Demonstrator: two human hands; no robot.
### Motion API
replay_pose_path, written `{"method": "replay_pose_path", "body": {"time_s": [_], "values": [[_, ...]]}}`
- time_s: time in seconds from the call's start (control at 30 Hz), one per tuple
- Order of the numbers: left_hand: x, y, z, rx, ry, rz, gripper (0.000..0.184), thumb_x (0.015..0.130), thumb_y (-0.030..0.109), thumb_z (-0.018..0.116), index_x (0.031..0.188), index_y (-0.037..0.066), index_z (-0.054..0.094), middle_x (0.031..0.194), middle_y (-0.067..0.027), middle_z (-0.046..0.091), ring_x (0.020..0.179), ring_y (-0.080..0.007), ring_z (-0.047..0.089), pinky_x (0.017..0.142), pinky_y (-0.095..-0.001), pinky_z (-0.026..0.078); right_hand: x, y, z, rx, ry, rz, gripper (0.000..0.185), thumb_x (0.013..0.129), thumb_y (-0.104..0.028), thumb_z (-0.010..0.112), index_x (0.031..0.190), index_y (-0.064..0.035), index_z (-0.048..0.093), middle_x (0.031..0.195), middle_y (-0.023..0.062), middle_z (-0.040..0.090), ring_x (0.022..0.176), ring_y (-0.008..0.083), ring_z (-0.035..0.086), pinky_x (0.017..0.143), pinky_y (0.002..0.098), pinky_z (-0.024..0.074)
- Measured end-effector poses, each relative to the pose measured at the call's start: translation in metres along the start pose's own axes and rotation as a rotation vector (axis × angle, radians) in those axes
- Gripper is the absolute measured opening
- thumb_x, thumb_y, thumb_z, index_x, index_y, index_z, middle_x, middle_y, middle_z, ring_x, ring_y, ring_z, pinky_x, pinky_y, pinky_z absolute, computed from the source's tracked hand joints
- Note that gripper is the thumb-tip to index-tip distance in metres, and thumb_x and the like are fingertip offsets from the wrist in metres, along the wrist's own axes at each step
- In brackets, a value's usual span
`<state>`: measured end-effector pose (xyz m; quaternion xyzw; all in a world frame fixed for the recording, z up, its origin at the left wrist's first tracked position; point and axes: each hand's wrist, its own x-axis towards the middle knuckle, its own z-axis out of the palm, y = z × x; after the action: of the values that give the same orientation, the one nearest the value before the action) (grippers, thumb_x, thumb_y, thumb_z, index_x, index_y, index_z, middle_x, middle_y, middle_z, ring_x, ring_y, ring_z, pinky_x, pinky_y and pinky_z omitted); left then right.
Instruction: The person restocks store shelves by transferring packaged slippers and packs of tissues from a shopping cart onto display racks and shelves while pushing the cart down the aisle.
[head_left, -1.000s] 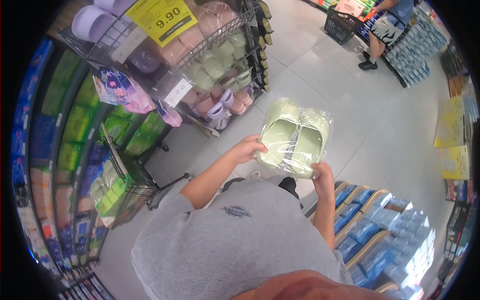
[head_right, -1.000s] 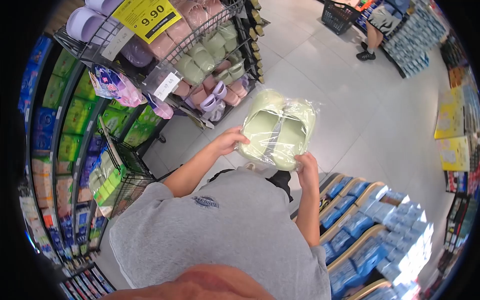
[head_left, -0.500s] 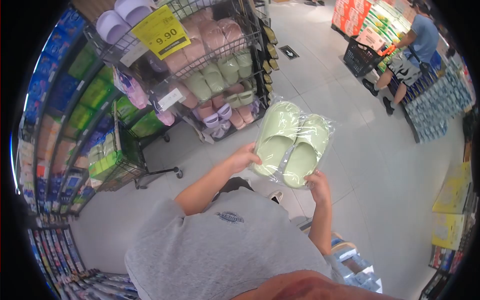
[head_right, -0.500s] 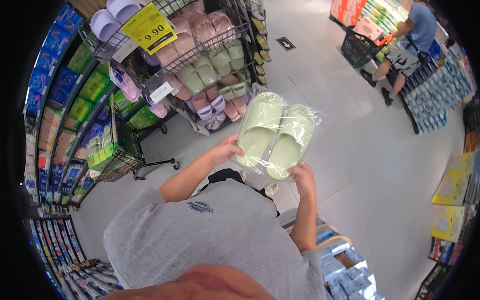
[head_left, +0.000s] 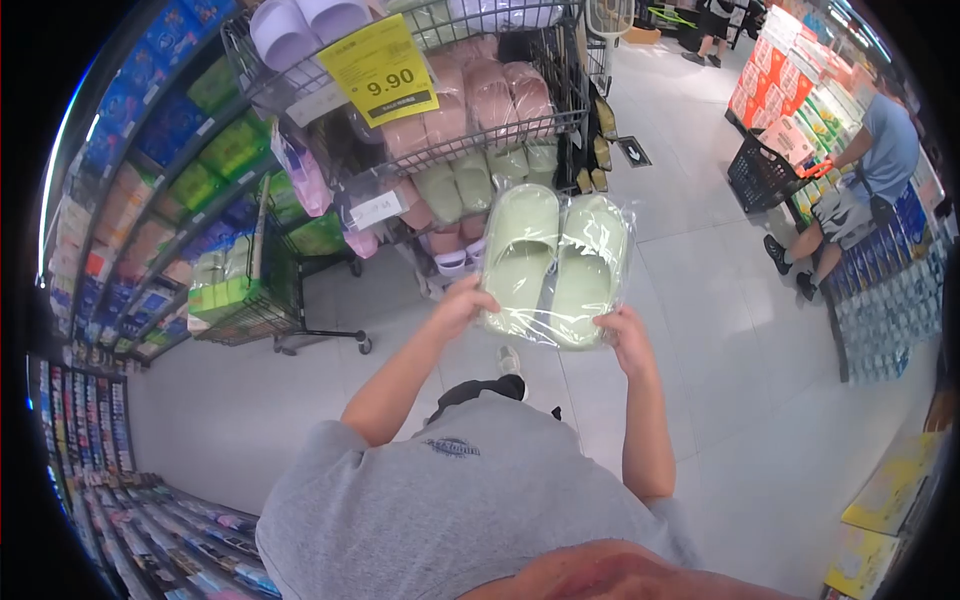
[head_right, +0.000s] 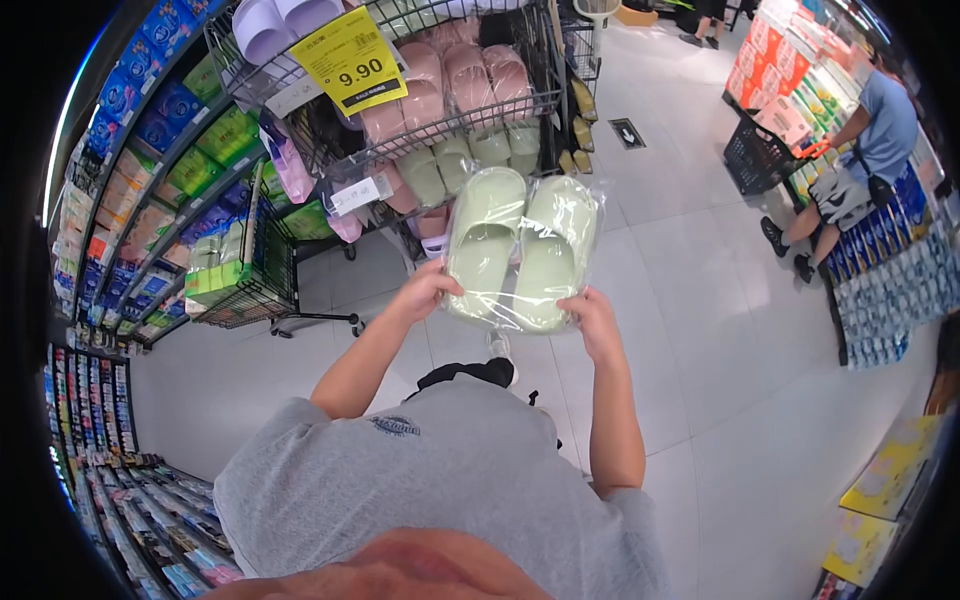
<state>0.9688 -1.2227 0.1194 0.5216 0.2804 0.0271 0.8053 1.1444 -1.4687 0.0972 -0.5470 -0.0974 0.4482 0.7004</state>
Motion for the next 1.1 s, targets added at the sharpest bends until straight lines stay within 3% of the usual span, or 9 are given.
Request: {"method": "replay_pose_path", "body": {"time_s": [0.1,0.37,0.6,0.7,0.77,0.83,0.87,0.9,1.1], "values": [[0.026,0.04,-0.007,0.029,-0.019,0.168,0.052,0.066,-0.007,0.059,0.117,-0.002,0.052,0.102,-0.0083,0.062,0.09,-0.0156,0.061,0.077,-0.0263,0.048,0.046,-0.041,0.017,-0.139,0.002,-0.067,0.025,0.073,-0.008,0.062,0.095,0.0018,0.062,0.088,0.007,0.065,0.078,0.0142,0.058,0.072,0.027,0.0427],[0.107,0.129,-0.046,0.086,0.09,0.246,0.044,0.069,-0.003,0.06,0.112,-0.005,0.053,0.102,-0.0135,0.06,0.091,-0.0217,0.06,0.08,-0.0313,0.047,0.175,-0.131,0.052,-0.332,0.036,-0.145,0.025,0.072,-0.009,0.062,0.095,0.002,0.063,0.085,0.0066,0.065,0.073,0.0132,0.056,0.063,0.0278,0.0413],[0.188,0.183,-0.081,-0.034,0.137,0.365,0.045,0.07,0.0,0.063,0.114,-0.007,0.054,0.102,-0.0143,0.061,0.09,-0.0223,0.061,0.078,-0.0325,0.05,0.268,-0.196,0.096,-0.411,0.035,-0.239,0.026,0.073,-0.008,0.061,0.097,0.003,0.063,0.086,0.0083,0.065,0.075,0.0144,0.059,0.066,0.0286,0.0443],[0.249,0.192,-0.1,0.047,0.216,0.544,0.047,0.073,-0.005,0.06,0.12,-0.008,0.049,0.106,-0.0151,0.061,0.096,-0.0225,0.061,0.083,-0.0321,0.049,0.326,-0.208,0.098,-0.603,0.1,-0.458,0.035,0.073,-0.013,0.061,0.102,0.0067,0.061,0.09,0.017,0.066,0.082,0.0234,0.063,0.074,0.0323,0.0472],[0.264,0.209,-0.096,0.152,0.357,0.439,0.049,0.071,0.001,0.063,0.119,-0.006,0.051,0.103,-0.0151,0.063,0.093,-0.0246,0.061,0.082,-0.0335,0.049,0.359,-0.216,0.103,-0.867,0.197,-0.614,0.046,0.073,-0.018,0.058,0.11,0.0082,0.056,0.095,0.0284,0.064,0.093,0.0389,0.063,0.084,0.0394,0.0466],[0.29,0.214,-0.103,0.263,0.499,0.319,0.051,0.069,0.006,0.067,0.118,-0.004,0.054,0.1,-0.0152,0.064,0.09,-0.0268,0.061,0.082,-0.0349,0.048,0.371,-0.22,0.115,-0.937,0.219,-0.68,0.048,0.074,-0.017,0.055,0.114,0.0077,0.054,0.097,0.0295,0.063,0.096,0.0409,0.061,0.086,0.0412,0.0458],[0.308,0.21,-0.113,0.286,0.463,0.436,0.051,0.07,0.003,0.066,0.119,-0.005,0.052,0.104,-0.0158,0.063,0.094,-0.0264,0.061,0.083,-0.0341,0.048,0.377,-0.224,0.117,-1.002,0.26,-0.757,0.049,0.074,-0.017,0.053,0.118,0.0072,0.052,0.099,0.0306,0.062,0.099,0.0429,0.059,0.089,0.0429,0.045],[0.315,0.211,-0.114,0.311,0.423,0.553,0.051,0.072,0.0,0.065,0.12,-0.005,0.05,0.108,-0.0165,0.061,0.098,-0.026,0.061,0.085,-0.0332,0.048,0.388,-0.224,0.115,-1.062,0.227,-0.716,0.055,0.076,-0.015,0.051,0.127,0.0053,0.044,0.103,0.0313,0.06,0.101,0.0439,0.057,0.091,0.0452,0.0441],[0.321,0.208,-0.092,0.773,0.735,0.42,0.048,0.074,0.012,0.066,0.117,-0.005,0.053,0.109,-0.0194,0.063,0.101,-0.0269,0.061,0.087,-0.0341,0.046,0.427,-0.204,0.104,-1.226,0.148,-0.538,0.057,0.079,-0.012,0.048,0.13,0.0091,0.033,0.111,0.0378,0.052,0.101,0.0488,0.056,0.091,0.0481,0.0444]]}}
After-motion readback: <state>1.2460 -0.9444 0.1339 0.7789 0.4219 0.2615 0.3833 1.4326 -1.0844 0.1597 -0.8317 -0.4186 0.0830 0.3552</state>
